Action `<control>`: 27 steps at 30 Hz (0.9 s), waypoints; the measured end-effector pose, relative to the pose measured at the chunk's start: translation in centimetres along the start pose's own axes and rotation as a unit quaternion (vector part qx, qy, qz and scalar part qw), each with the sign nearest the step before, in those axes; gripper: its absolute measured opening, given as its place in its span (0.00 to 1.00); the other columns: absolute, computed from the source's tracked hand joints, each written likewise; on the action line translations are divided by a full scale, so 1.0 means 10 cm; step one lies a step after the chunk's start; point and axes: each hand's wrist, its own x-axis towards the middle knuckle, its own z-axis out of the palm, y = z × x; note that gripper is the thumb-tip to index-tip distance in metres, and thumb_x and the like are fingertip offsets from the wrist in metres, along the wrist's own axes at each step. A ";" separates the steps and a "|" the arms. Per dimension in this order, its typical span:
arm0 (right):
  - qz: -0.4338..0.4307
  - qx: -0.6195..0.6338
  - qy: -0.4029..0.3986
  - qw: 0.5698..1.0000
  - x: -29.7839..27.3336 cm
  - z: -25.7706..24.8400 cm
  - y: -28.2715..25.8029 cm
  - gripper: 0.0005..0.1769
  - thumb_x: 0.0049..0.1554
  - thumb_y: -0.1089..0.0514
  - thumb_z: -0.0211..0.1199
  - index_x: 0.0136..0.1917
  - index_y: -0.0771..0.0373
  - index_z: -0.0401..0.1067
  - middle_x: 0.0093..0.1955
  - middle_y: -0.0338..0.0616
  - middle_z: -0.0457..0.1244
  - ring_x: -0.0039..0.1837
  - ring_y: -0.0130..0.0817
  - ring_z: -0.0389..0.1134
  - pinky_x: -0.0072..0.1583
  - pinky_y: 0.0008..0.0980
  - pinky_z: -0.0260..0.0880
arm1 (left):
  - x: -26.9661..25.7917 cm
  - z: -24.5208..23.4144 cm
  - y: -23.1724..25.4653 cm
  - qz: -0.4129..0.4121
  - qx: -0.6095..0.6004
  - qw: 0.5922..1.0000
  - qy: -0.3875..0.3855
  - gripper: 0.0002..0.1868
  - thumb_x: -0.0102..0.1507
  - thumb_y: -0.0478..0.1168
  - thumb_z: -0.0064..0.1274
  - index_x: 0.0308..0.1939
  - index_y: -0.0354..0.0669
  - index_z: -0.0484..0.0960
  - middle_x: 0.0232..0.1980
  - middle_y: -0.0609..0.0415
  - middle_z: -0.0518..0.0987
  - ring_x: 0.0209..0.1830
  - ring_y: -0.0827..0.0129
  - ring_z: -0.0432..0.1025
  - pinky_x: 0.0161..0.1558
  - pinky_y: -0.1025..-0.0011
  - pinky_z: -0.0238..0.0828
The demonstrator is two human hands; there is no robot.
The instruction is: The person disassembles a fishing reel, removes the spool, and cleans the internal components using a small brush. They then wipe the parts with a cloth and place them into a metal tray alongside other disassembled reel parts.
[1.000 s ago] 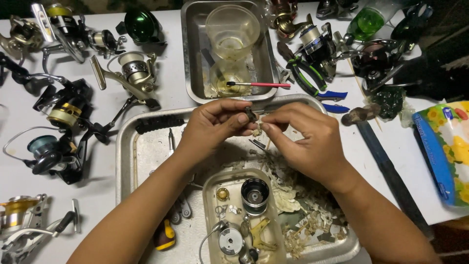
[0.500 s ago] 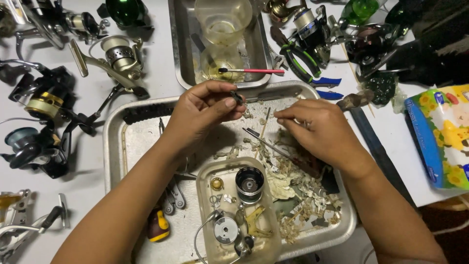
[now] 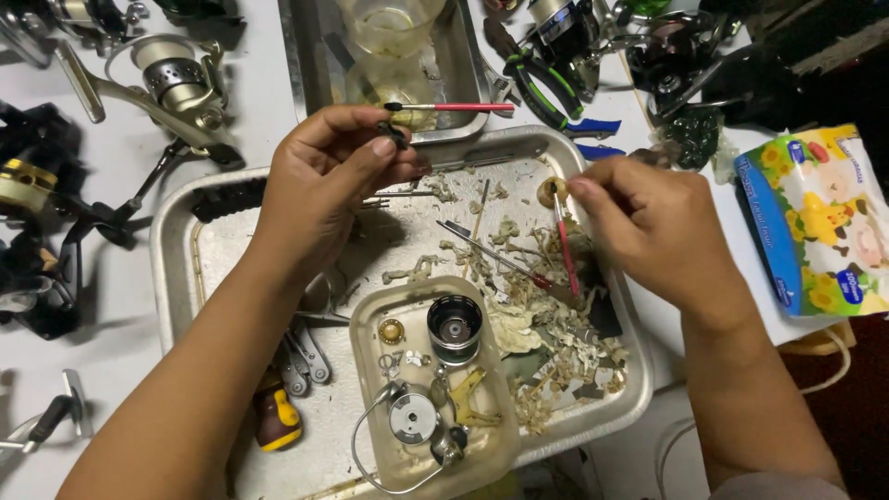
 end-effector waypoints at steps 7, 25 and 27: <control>-0.023 -0.030 0.062 0.997 -0.04 -0.18 0.15 0.15 0.65 0.70 0.64 0.65 0.76 0.75 0.57 0.58 0.70 0.54 0.42 0.72 0.57 0.38 0.74 | -0.01 0.01 -0.02 0.007 -0.015 1.000 0.010 0.12 0.65 0.31 0.57 0.51 0.36 0.76 0.45 0.46 0.79 0.48 0.59 0.81 0.53 0.66 0.87; -0.142 -0.235 -0.142 0.951 -0.48 0.39 0.60 0.18 0.50 0.60 0.72 0.56 0.54 0.79 0.51 0.45 0.68 0.50 0.44 0.69 0.48 0.43 0.70 | -0.03 0.04 0.00 -0.017 -0.011 0.999 0.028 0.12 0.64 0.30 0.56 0.52 0.36 0.77 0.47 0.43 0.81 0.48 0.58 0.81 0.55 0.69 0.86; -0.197 -0.203 -0.070 0.957 -0.46 0.33 0.55 0.13 0.50 0.65 0.74 0.50 0.59 0.78 0.50 0.44 0.68 0.49 0.44 0.67 0.46 0.42 0.64 | -0.03 0.05 0.01 -0.020 -0.003 0.999 0.033 0.12 0.64 0.30 0.57 0.51 0.36 0.77 0.46 0.45 0.81 0.47 0.59 0.81 0.55 0.69 0.86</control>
